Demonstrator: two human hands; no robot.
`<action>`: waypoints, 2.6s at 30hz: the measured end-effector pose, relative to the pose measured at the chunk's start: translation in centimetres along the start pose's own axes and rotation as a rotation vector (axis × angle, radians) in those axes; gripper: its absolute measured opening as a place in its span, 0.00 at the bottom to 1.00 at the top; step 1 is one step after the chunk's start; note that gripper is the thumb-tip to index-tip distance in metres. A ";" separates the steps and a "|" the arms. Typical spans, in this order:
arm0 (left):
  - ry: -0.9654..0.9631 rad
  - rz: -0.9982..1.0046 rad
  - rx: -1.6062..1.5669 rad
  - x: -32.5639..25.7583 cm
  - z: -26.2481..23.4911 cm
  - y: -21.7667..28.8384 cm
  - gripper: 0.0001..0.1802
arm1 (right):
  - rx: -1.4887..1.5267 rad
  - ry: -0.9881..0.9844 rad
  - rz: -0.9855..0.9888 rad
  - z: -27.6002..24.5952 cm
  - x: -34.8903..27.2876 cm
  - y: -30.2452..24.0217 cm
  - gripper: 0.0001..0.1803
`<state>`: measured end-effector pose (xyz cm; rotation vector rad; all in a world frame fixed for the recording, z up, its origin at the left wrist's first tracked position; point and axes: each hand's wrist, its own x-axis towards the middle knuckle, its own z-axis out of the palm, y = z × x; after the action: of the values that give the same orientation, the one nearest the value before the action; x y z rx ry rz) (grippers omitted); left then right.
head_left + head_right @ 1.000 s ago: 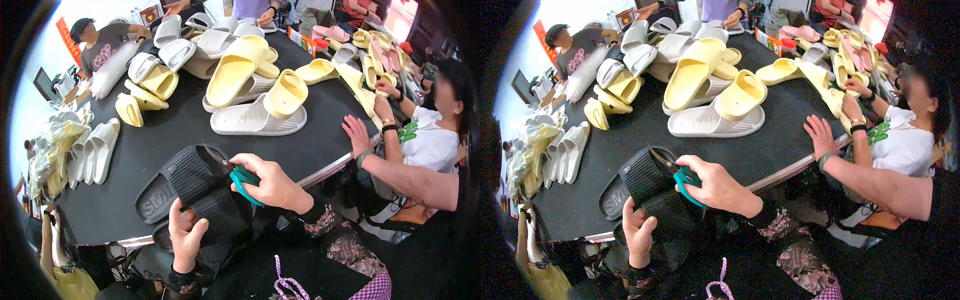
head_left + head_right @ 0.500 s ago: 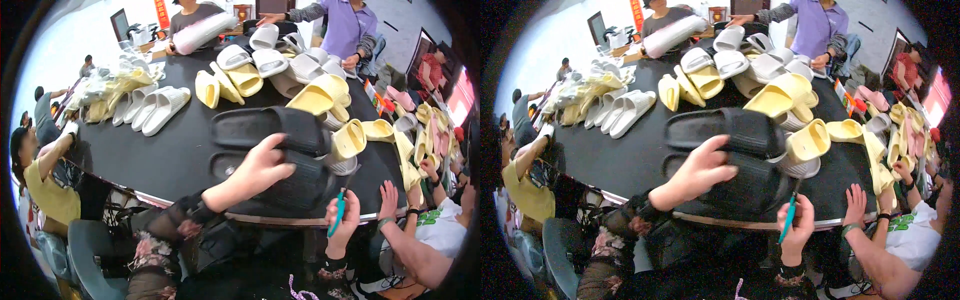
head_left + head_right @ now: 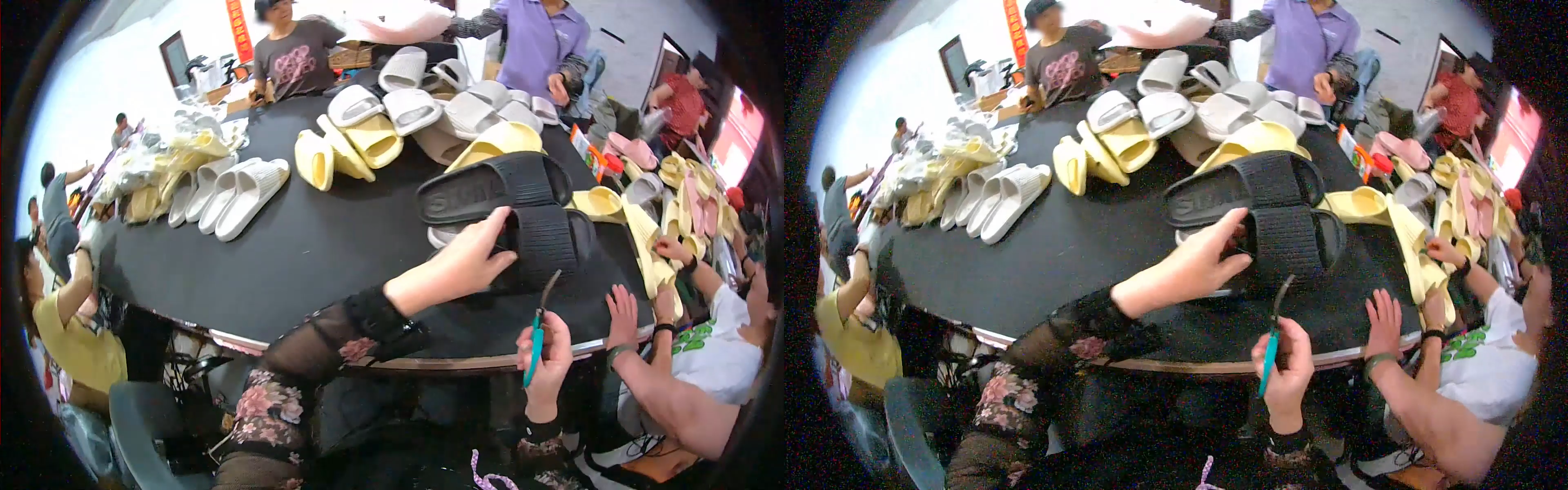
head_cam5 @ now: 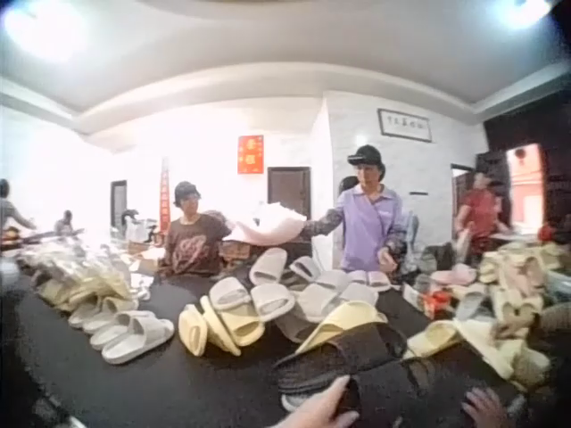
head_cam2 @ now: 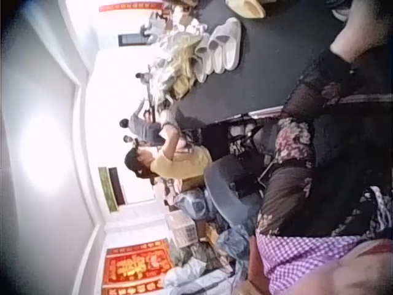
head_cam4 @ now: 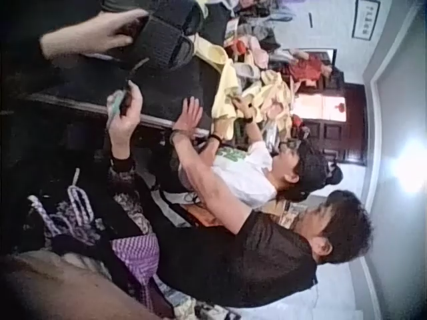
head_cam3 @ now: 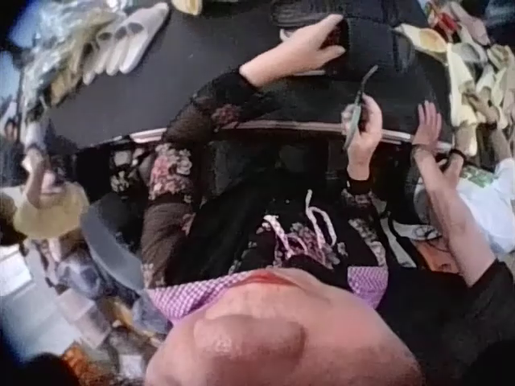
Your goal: Trimming excess material from manufactured slides/sandals using snips or scissors.
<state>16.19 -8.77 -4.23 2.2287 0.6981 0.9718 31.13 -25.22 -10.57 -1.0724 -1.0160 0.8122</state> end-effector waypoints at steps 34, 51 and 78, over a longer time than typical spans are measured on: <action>-0.165 -0.351 0.638 2.5 2.2 -5.6 0.45 | -0.057 -0.058 -0.078 0.9 2.6 3.7 0.25; -0.142 -0.302 0.641 9.2 6.9 -7.0 0.45 | -0.019 -0.039 -0.057 1.0 2.0 4.3 0.26; 0.163 -0.509 0.107 -18.5 -11.7 -0.2 0.23 | -0.365 -0.167 0.020 2.9 2.3 2.4 0.24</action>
<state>-3.88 -17.22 -6.31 1.9197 1.3382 0.8713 29.02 -21.59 -11.82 -1.3408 -1.3314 0.7576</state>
